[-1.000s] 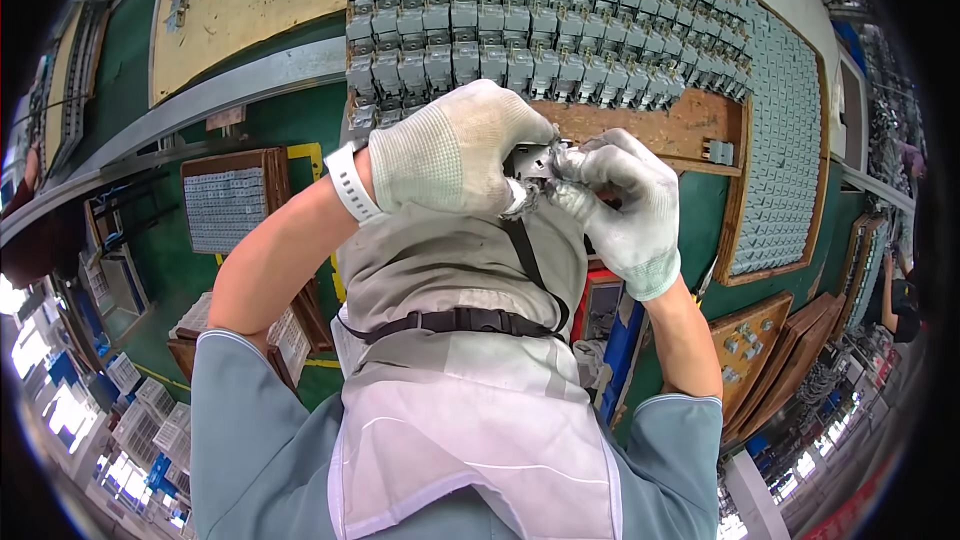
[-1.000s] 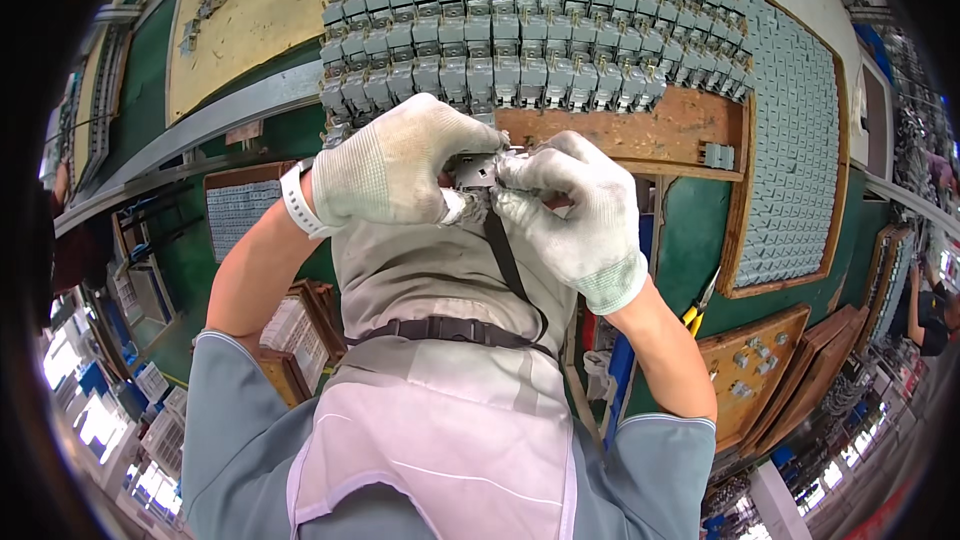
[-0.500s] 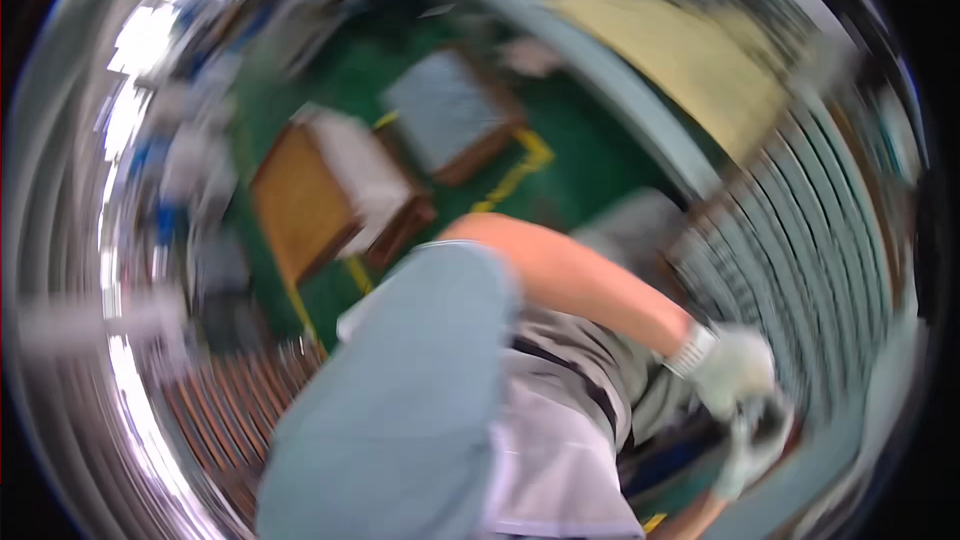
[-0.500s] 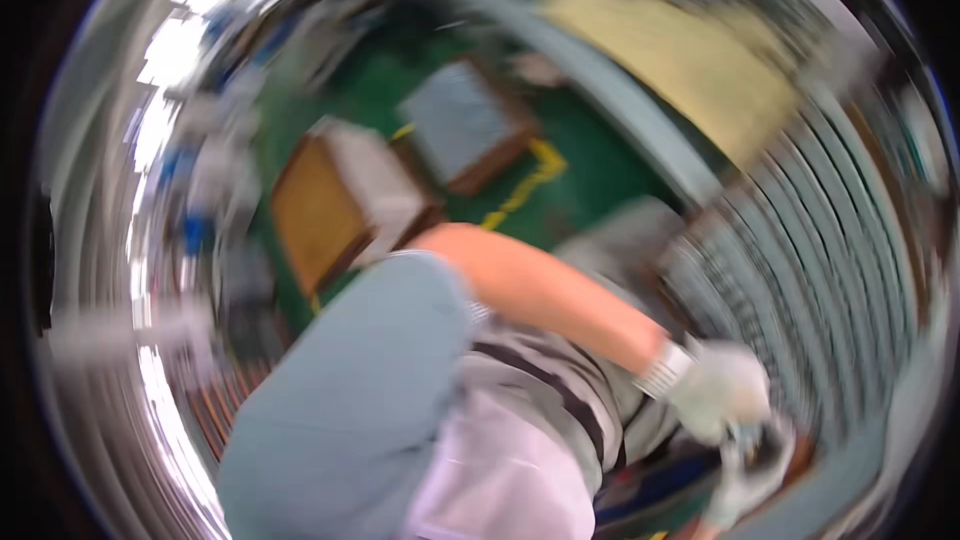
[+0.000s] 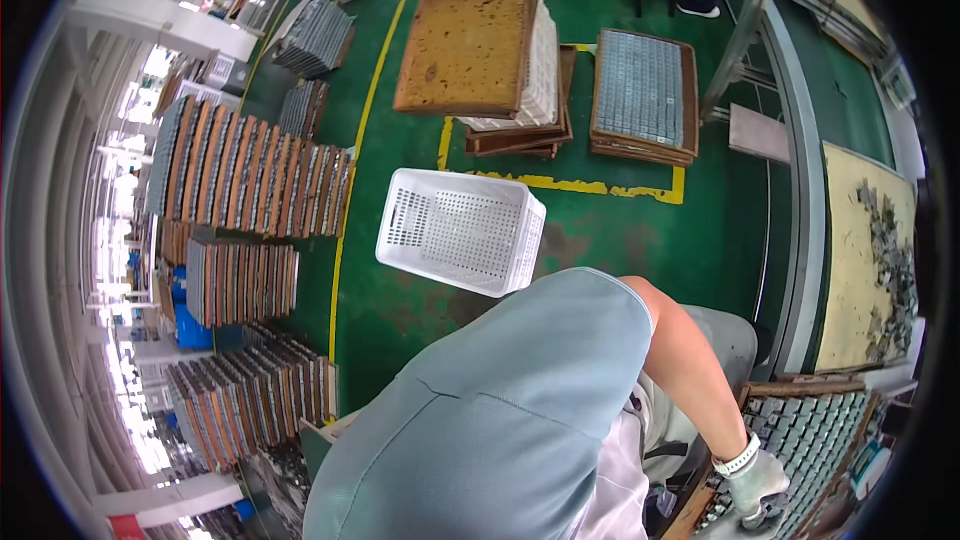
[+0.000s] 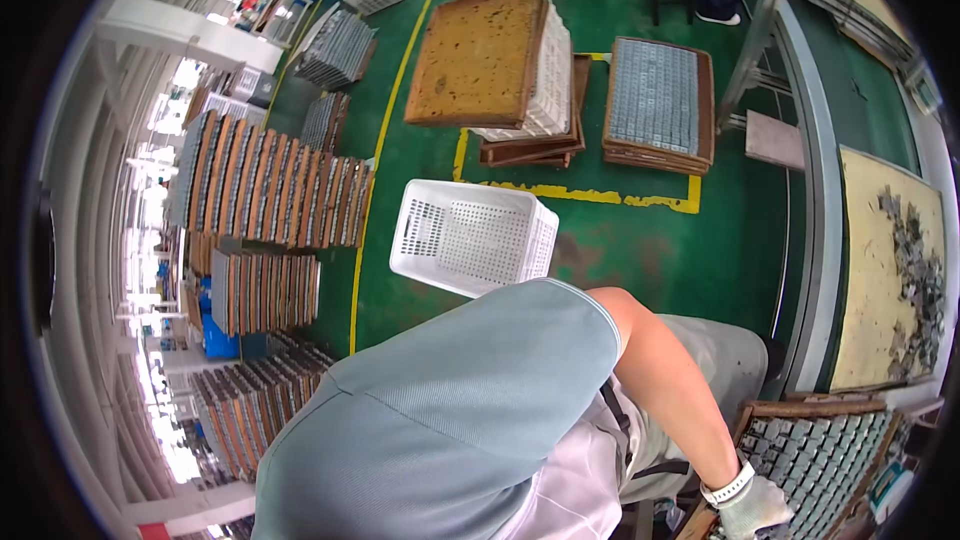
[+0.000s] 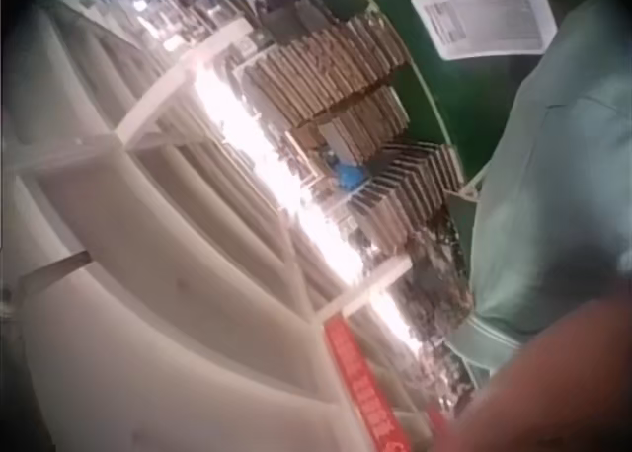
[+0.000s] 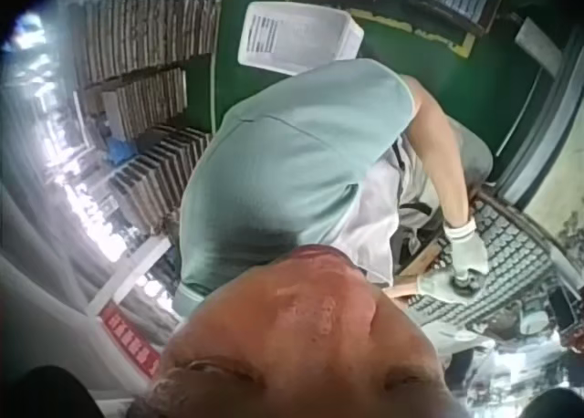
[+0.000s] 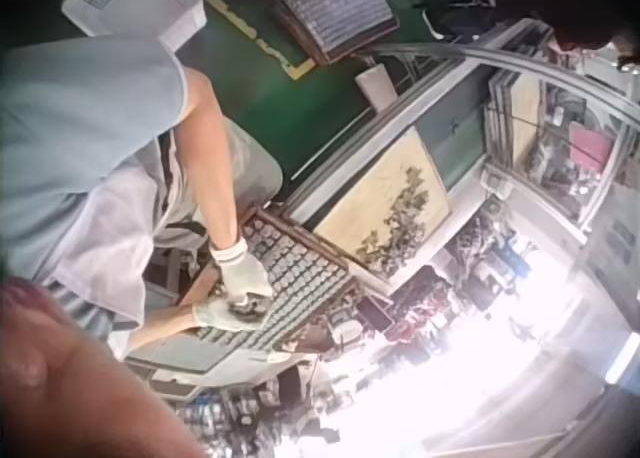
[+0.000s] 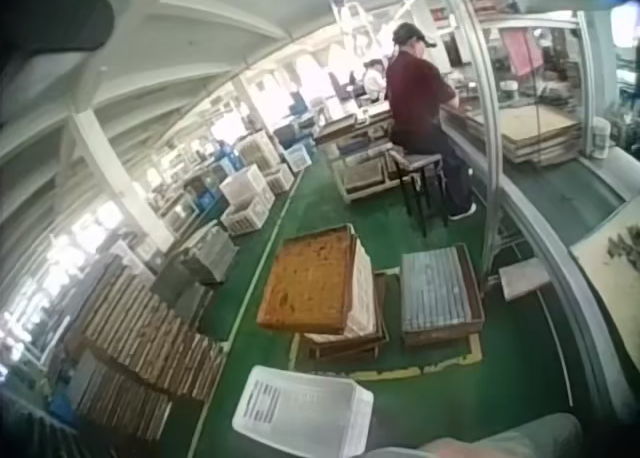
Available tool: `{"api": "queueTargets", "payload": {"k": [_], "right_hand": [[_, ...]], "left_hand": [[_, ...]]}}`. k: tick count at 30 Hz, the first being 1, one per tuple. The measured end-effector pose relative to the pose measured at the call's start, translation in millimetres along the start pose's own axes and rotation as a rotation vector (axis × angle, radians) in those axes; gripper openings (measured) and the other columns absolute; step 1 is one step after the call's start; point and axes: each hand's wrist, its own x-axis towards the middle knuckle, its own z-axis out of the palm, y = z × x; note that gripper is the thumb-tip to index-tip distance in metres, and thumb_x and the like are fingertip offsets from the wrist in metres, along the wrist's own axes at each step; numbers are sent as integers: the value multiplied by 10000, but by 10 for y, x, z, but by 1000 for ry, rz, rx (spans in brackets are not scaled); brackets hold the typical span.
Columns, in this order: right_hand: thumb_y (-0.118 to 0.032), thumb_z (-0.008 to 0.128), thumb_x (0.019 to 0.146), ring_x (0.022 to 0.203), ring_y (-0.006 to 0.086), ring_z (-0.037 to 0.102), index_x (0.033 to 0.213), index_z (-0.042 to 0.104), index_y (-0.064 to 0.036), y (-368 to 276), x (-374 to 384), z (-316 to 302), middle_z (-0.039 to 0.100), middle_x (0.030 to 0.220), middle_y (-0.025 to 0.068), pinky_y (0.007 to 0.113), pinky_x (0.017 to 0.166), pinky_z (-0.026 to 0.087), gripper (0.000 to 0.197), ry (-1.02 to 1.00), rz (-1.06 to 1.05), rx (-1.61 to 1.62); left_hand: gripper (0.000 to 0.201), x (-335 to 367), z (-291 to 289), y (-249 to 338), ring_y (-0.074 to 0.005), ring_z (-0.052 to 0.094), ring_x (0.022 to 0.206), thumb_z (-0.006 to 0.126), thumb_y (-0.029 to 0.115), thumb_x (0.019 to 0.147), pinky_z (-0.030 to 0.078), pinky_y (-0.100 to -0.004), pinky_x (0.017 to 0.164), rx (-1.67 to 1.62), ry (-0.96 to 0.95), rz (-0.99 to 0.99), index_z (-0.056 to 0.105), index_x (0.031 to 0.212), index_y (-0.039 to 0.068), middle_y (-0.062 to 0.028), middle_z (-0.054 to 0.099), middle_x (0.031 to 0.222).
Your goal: Assembling and inspecting small electronic or mechanical components at a factory workbench using hands and a brush.
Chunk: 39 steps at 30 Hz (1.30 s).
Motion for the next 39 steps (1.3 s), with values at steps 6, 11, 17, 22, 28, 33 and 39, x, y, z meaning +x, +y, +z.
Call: {"api": "queueTargets", "payload": {"k": [6, 11, 17, 22, 28, 33, 39], "right_hand": [[-124, 699, 800, 1090, 274, 631, 1227, 605, -29, 1404, -388, -1798, 638, 1227, 114, 390, 939, 518, 448, 260, 16, -322], [-406, 723, 857, 1155, 312, 610, 1334, 546, -21, 762, -884, -1679, 622, 1227, 189, 409, 977, 497, 638, 440, 287, -594], [-206, 825, 783, 957, 319, 716, 1268, 566, -61, 845, -1487, -2006, 695, 1099, 162, 379, 853, 569, 569, 567, 494, -571], [-91, 837, 785, 922, 186, 692, 1297, 532, -35, 1264, -2669, -2033, 702, 1044, 118, 325, 783, 566, 598, 1259, 414, -845], [-93, 818, 775, 955, 323, 711, 1260, 579, -82, 1536, -2722, -1859, 709, 1060, 171, 393, 810, 566, 541, 1335, 487, -650], [34, 818, 739, 995, 183, 619, 1353, 464, -77, 1521, -2689, -1759, 596, 1205, 86, 312, 883, 559, 717, 1097, 469, 23], [-276, 913, 679, 1028, 185, 594, 1396, 395, -48, 1128, -2342, -1882, 596, 1196, 133, 286, 809, 501, 914, 950, 440, 547]], "left_hand": [[243, -159, 456, 260, -415, 670, 758, 681, 258, 630, 541, -493, 688, 15, -210, 60, 705, 771, 61, -189, 690, 760], [251, -693, 361, 281, -418, 660, 872, 654, 180, 713, 516, -490, 753, -161, -239, 37, 629, 932, 58, -200, 676, 866], [790, -741, 220, 167, -231, 634, 1131, 724, 347, 889, 503, -344, 968, -401, -921, -348, 345, 1492, 2, -193, 550, 1360], [660, -593, 28, 166, -144, 582, 1102, 687, 308, 902, 484, -292, 926, -403, -931, -328, 467, 1397, -69, -92, 596, 1272], [439, -545, 140, 296, -152, 635, 963, 586, 45, 874, 522, -294, 859, -228, -955, -266, 567, 1302, -52, -111, 667, 1123], [412, -511, 107, 204, -241, 680, 1022, 639, 96, 863, 535, -354, 898, -152, -949, -119, 607, 1252, -35, -164, 688, 1162], [453, -569, 17, 153, -250, 679, 988, 638, 85, 838, 529, -336, 869, -2, -1029, 41, 586, 1268, -47, -166, 685, 1173]]}}
